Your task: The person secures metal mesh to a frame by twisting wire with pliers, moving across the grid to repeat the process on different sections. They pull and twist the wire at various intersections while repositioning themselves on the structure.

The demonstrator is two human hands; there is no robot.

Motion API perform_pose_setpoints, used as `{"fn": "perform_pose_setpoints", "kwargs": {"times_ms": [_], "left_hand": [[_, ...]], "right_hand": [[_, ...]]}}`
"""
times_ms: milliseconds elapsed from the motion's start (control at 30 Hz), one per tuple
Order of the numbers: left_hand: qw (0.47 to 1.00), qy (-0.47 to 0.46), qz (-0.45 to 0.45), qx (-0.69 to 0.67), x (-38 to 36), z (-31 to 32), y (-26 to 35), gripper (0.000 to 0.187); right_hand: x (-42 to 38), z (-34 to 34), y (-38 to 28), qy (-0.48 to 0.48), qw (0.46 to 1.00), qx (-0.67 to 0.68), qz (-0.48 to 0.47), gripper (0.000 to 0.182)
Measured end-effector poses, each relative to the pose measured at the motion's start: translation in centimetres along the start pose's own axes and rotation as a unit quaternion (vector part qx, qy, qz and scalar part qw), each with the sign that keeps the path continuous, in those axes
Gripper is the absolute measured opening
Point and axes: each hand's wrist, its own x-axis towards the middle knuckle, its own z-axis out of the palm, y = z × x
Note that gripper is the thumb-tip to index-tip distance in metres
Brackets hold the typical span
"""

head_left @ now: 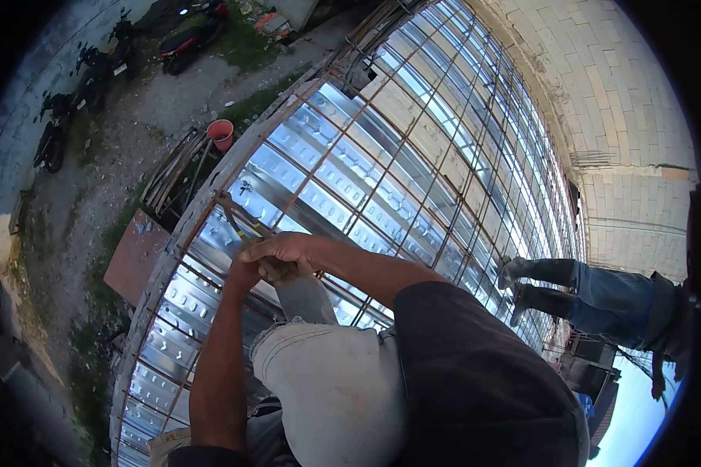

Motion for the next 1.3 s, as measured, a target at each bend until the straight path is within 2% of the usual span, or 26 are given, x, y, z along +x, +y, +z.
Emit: {"fn": "perform_pose_setpoints", "kwargs": {"times_ms": [67,100,133,167,267,300,333,367,400,467,600,633,733,800,867,1033,1133,1167,1200,1233,1267,1300], "left_hand": [[0.996,-0.035,-0.030,0.083,1.3,-0.4,0.2,0.033],[0.986,-0.026,-0.142,0.089,1.4,-0.3,1.6,0.032],[0.985,-0.018,-0.154,0.078,1.5,-0.1,1.9,0.032],[0.984,-0.009,-0.166,0.068,1.6,0.0,2.0,0.032],[0.982,0.009,-0.178,0.055,1.5,0.3,2.0,0.033],[0.982,0.010,-0.179,0.060,1.6,0.4,2.0,0.033],[0.981,0.012,-0.183,0.067,1.5,0.2,2.0,0.033],[0.979,0.006,-0.200,0.042,1.5,0.3,1.9,0.035],[0.976,0.004,-0.217,0.017,1.4,0.5,1.5,0.036],[0.979,0.015,-0.199,0.042,1.5,0.4,1.2,0.034],[0.983,0.033,-0.174,0.058,1.3,0.5,1.7,0.033],[0.983,0.029,-0.172,0.064,1.2,0.5,1.8,0.033],[0.980,0.021,-0.183,0.082,1.4,0.5,1.4,0.036],[0.974,0.006,-0.215,0.066,1.6,0.6,1.0,0.037],[0.973,0.009,-0.222,0.057,1.7,0.6,1.4,0.038],[0.975,0.020,-0.208,0.078,1.5,0.8,0.8,0.034],[0.970,0.018,-0.236,0.062,1.3,0.4,1.5,0.036],[0.969,0.011,-0.237,0.067,1.2,-0.1,1.1,0.038],[0.971,-0.007,-0.230,0.065,1.8,0.2,1.0,0.039],[0.974,0.029,-0.225,-0.004,1.5,0.0,3.3,0.036],[0.976,0.015,-0.215,0.041,1.7,-0.2,3.8,0.035],[0.976,-0.004,-0.217,-0.024,1.8,0.0,3.0,0.037]], "right_hand": [[0.8,-2.4,-0.3,0.045,0.989,-0.122,-0.064,0.059],[0.3,-2.6,0.0,0.163,0.946,-0.247,-0.132,0.061],[-1.1,-2.2,-0.3,0.275,0.868,-0.363,-0.198,0.063],[-2.1,-1.9,-0.5,0.377,0.760,-0.464,-0.257,0.065],[-2.6,-2.2,-2.3,0.313,0.795,-0.466,-0.230,0.053],[-3.2,-2.5,-3.4,0.251,0.833,-0.460,-0.181,0.052],[-3.8,-3.1,-4.2,0.132,0.956,-0.250,-0.081,0.050],[-3.4,-3.2,-3.5,0.057,0.995,-0.045,-0.072,0.050],[-2.6,-3.1,-2.7,-0.024,0.986,0.159,-0.051,0.049],[-2.0,-2.5,-1.3,-0.023,0.969,0.243,-0.040,0.047],[1.0,-2.8,3.0,-0.121,0.946,0.294,-0.067,0.041],[0.1,-2.3,2.3,-0.095,0.959,0.259,-0.057,0.038],[-1.3,-2.8,-0.4,0.080,0.992,0.086,-0.039,0.039],[-2.8,-4.1,-2.7,0.184,0.960,-0.158,-0.143,0.035],[-5.7,-3.8,-4.9,0.187,0.927,-0.288,-0.148,0.034],[-8.1,-2.6,-5.6,0.237,0.888,-0.372,-0.129,0.039],[-5.3,-2.9,-2.2,0.302,0.817,-0.438,-0.222,0.042],[-5.1,-1.8,-1.3,0.318,0.821,-0.431,-0.197,0.042],[-3.3,-2.1,0.8,0.319,0.815,-0.424,-0.233,0.040],[-1.6,-2.2,2.3,0.308,0.825,-0.445,-0.164,0.040],[-0.2,-1.7,4.1,0.309,0.840,-0.407,-0.183,0.043],[0.0,-1.0,4.5,0.278,0.888,-0.332,-0.152,0.045]]}}
